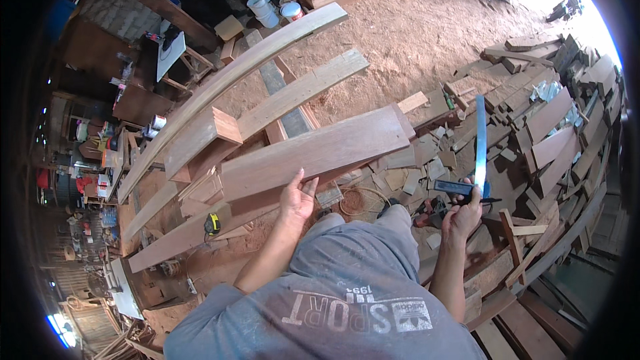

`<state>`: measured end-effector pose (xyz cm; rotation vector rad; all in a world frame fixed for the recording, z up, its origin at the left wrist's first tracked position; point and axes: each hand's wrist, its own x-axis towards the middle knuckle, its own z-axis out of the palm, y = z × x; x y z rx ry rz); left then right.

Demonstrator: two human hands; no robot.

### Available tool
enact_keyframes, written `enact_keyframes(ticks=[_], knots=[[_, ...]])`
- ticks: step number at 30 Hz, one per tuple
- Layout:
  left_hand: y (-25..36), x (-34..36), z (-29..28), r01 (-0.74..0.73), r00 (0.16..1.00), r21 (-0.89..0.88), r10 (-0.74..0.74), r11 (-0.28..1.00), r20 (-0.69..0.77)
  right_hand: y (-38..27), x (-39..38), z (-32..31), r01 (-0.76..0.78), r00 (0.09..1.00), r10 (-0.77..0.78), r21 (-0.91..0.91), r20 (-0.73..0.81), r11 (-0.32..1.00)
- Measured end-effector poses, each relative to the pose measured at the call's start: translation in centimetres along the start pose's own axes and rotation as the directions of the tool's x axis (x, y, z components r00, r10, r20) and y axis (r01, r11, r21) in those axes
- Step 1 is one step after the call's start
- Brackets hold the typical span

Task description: The person measures and marks wooden planks with a tape measure and pencil, then uses a circular saw to cut the wood. The person also uses a square ruler to draw straight lines and handles multiple planks in a cluttered workshop.

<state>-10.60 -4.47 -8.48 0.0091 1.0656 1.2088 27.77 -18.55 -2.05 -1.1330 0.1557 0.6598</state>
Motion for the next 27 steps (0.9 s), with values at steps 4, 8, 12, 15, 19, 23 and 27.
enact_keyframes(ticks=[4,8,12,15,19,23,27], knots=[[-3.3,0.3,-1.8,0.014,0.999,-0.049,-0.016,0.999,-0.037,1.4,-1.1,0.7,-0.104,0.989,0.107,-0.026,0.101,0.994],[-2.2,-0.3,-3.4,0.289,0.956,0.193,-0.295,0.938,0.001,4.4,-1.2,-1.1,-0.151,0.935,0.206,-0.200,0.288,0.968],[-0.7,-4.6,-0.1,0.095,0.924,0.928,-0.378,0.360,0.052,6.8,-2.6,0.0,-0.168,0.848,0.357,-0.441,0.391,0.882],[-2.6,-6.6,5.1,-0.793,0.607,0.582,-0.144,-0.182,0.781,9.7,-3.1,1.3,-0.208,0.742,0.491,-0.539,0.456,0.816],[-7.1,-2.3,6.4,-0.931,0.366,0.354,-0.252,-0.093,0.896,13.3,-2.3,2.9,-0.319,0.702,0.588,-0.561,0.402,0.764],[-8.3,0.5,6.3,-0.856,0.499,0.400,-0.318,-0.328,0.806,12.3,-1.6,2.8,-0.369,0.766,0.569,-0.522,0.298,0.769],[-9.6,1.8,7.2,-0.822,0.251,0.110,-0.183,-0.559,0.950,11.9,0.6,-1.3,-0.476,0.795,0.557,-0.321,0.242,0.819]])
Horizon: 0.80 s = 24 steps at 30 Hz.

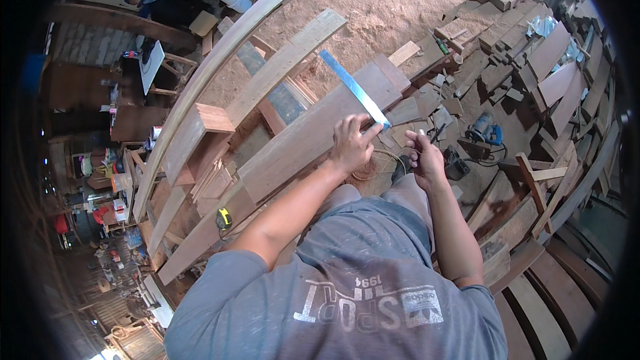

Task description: The person measures and marks wooden planks with a tape measure and pencil, then uses a circular saw to cut the wood. The person also uses a square ruler to draw straight lines and handles multiple planks in a cluttered workshop.

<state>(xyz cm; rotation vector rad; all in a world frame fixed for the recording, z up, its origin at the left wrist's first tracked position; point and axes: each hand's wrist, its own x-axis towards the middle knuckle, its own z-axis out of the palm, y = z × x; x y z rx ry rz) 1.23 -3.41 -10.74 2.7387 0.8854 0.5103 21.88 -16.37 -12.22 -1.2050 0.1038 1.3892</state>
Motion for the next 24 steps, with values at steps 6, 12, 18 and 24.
enact_keyframes(ticks=[6,12,18,24], knots=[[-2.7,2.2,1.8,-0.068,0.997,-0.087,0.071,0.994,0.035,-0.8,-2.1,-2.9,-0.004,0.998,0.007,0.035,-0.069,0.999],[-3.1,1.4,2.9,-0.104,0.994,-0.110,0.106,0.989,0.015,-1.6,-2.3,-2.8,0.076,0.996,-0.067,0.159,-0.058,0.984],[-2.6,1.9,2.3,-0.110,0.993,-0.100,0.113,0.989,0.026,-3.3,-1.3,-2.1,0.197,0.980,-0.196,0.056,-0.028,0.979],[-2.7,1.9,2.1,-0.097,0.995,-0.106,0.100,0.990,0.025,-5.5,0.0,0.3,0.274,0.962,-0.273,-0.015,0.024,0.962]])
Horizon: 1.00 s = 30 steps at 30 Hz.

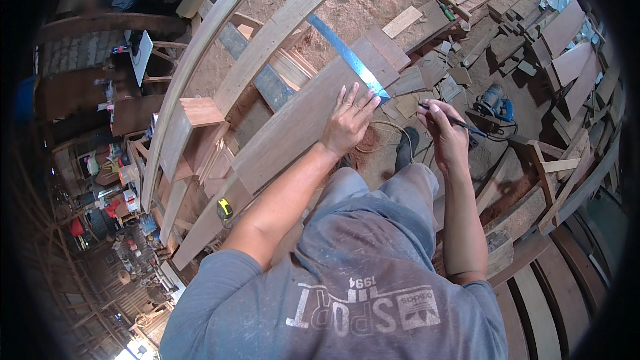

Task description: The person measures and marks wooden planks with a tape measure and pencil, then uses a circular saw to cut the wood. The person also uses a square ruler to draw straight lines and handles multiple planks in a cluttered workshop.

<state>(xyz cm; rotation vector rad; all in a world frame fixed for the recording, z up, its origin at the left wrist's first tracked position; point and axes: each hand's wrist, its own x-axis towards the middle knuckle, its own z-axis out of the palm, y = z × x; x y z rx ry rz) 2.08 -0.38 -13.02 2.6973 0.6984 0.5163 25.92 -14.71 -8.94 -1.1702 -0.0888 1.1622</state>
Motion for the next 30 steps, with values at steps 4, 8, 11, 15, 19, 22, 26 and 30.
enact_keyframes(ticks=[4,8,11,15,19,22,26,30], knots=[[0.0,0.1,-0.1,0.006,1.000,-0.001,-0.006,1.000,0.013,-0.7,1.6,2.5,0.081,0.994,-0.074,-0.081,0.084,0.993],[0.2,0.3,-0.3,0.006,1.000,0.001,-0.006,1.000,0.011,-0.9,3.8,4.8,0.150,0.981,-0.127,-0.159,0.146,0.976],[0.2,0.3,-0.3,0.014,1.000,-0.019,-0.013,1.000,0.016,-0.8,5.6,6.5,0.187,0.977,-0.162,-0.193,0.138,0.963],[-0.2,-0.1,0.0,0.008,1.000,-0.018,-0.007,1.000,0.028,-0.1,7.4,9.5,0.182,0.981,-0.166,-0.185,0.098,0.966],[-0.3,-0.1,0.1,-0.011,1.000,-0.029,0.011,1.000,-0.010,1.4,9.5,11.4,0.152,0.986,-0.127,-0.263,0.109,0.953],[-0.1,0.0,-0.2,0.010,1.000,-0.028,-0.010,1.000,0.002,2.5,10.9,13.0,0.200,0.978,-0.157,-0.392,0.139,0.898],[-0.3,0.0,0.0,0.016,1.000,-0.042,-0.016,0.999,-0.002,3.8,13.3,14.0,0.362,0.932,-0.266,-0.580,0.247,0.729],[0.0,-0.4,-0.4,0.029,1.000,-0.044,-0.029,0.999,-0.008,1.5,12.5,15.4,0.587,0.806,-0.321,-0.738,0.497,0.331]])
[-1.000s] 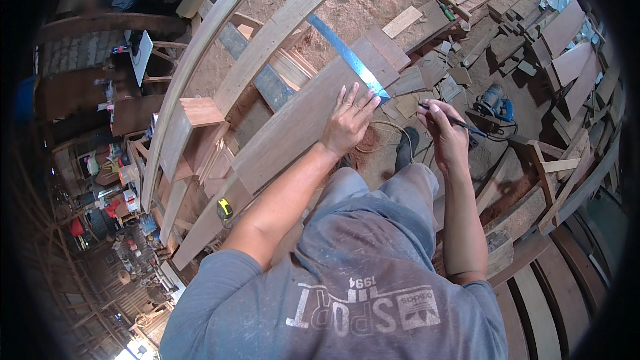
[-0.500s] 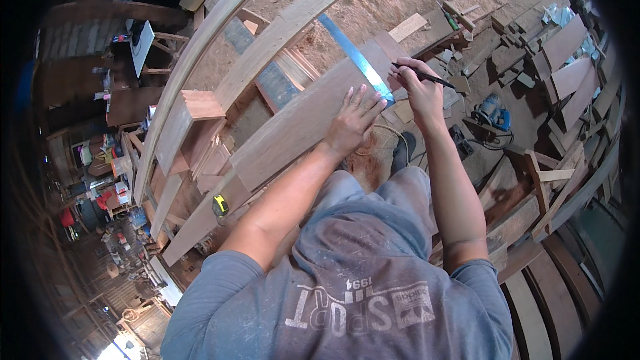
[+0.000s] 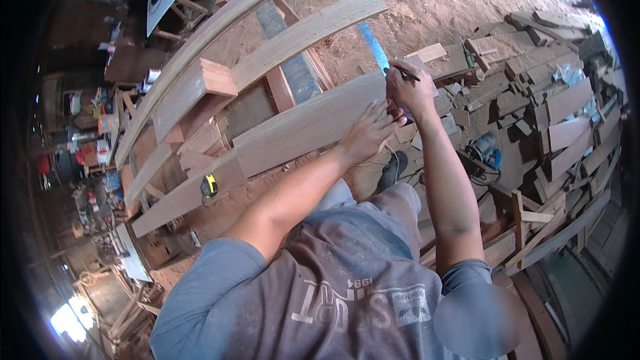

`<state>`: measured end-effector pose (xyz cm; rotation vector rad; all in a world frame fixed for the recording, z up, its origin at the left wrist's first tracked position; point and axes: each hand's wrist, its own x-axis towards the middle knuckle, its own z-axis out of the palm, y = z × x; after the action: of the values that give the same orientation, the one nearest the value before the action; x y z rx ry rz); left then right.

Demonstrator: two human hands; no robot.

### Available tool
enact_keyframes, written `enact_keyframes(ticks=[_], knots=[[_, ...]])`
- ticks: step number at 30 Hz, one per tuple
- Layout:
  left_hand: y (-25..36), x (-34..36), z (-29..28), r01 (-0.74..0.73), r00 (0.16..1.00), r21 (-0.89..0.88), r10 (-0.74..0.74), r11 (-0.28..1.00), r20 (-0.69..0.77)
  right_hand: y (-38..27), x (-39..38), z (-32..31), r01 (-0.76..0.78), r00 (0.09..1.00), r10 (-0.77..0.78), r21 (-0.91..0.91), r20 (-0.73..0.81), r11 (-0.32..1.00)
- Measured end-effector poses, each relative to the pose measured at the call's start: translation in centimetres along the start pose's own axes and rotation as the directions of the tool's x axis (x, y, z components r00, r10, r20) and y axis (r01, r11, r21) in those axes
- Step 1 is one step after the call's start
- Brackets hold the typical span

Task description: The person measures and marks wooden planks with a tape measure and pencil, then uses a circular saw to cut the wood. The person also uses a square ruler to draw straight lines and handles multiple planks in a cluttered workshop.

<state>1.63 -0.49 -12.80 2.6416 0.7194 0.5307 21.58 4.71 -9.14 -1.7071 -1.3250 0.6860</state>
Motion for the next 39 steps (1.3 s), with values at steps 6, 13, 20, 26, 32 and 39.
enact_keyframes(ticks=[6,13,20,26,32,39], knots=[[0.2,0.1,-0.1,0.002,1.000,-0.021,-0.003,1.000,-0.010,-0.1,-4.6,-5.7,0.151,0.958,-0.107,-0.148,0.267,0.977],[0.1,-0.5,0.7,0.014,0.999,-0.011,-0.015,1.000,-0.047,-7.1,-9.8,-11.1,-0.173,0.945,0.117,0.162,0.305,0.972],[4.5,-5.4,-5.7,0.293,0.637,-0.384,-0.478,0.876,-0.605,-10.9,-7.6,-4.7,0.029,0.997,-0.054,0.353,0.060,0.935],[5.1,-14.5,-5.5,0.295,-0.229,-0.872,-0.857,0.391,-0.462,-10.4,-9.7,6.6,0.298,0.701,-0.375,0.229,0.606,0.927],[5.0,-19.1,-2.7,0.013,-0.465,-0.960,-0.848,0.281,-0.254,-13.0,-11.3,15.5,0.649,0.194,-0.631,0.384,0.751,0.657],[1.8,-20.0,-1.6,-0.093,-0.545,-0.975,-0.829,0.204,-0.122,-13.3,-11.2,20.6,0.742,-0.183,-0.657,0.541,0.732,0.396]])
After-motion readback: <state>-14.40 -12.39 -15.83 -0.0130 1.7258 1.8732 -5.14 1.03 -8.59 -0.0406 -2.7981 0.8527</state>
